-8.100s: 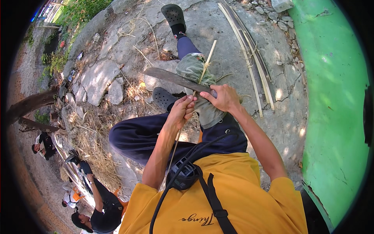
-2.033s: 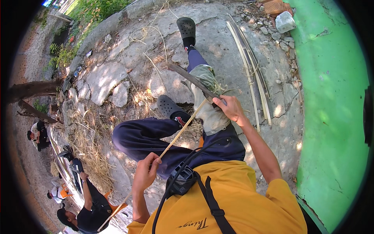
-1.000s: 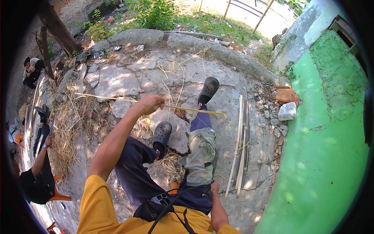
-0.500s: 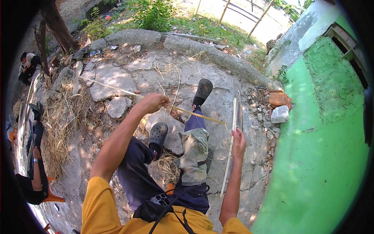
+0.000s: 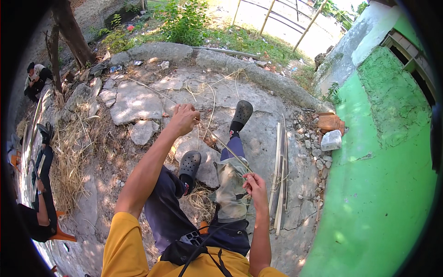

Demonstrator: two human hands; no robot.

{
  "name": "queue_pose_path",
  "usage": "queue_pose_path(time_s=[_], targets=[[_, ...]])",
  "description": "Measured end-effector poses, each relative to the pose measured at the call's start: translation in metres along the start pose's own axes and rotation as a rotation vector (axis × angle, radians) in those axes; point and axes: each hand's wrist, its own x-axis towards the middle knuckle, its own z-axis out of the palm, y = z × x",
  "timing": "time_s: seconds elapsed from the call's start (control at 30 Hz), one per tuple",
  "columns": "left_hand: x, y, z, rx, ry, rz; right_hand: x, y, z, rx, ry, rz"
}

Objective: The person scrapes a long piece of bamboo using a knife, holding the wood against their leg. They move the knife along the surface to smooth it, then check the bamboo and continue scraping the remaining sections.

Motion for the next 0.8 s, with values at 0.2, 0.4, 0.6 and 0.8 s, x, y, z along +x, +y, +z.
queue_pose_path(time_s=[0.2,0.4,0.6,0.8], targets=[[0.010,0.006,0.019,-0.039,0.108,0.016,-0.034,0.012,0.030,0.165,-0.089,0.078],[-0.002,0.005,0.023,0.071,-0.398,-0.080,-0.046,0.042,0.055,0.096,-0.126,0.163],[-0.056,0.079,0.039,-0.124,-0.373,-0.161,-0.045,0.062,0.050,-0.007,-0.118,0.089],[-0.114,0.091,0.155,-1.258,-0.178,-0.617,-0.043,0.067,0.053,-0.304,-0.152,0.018]])
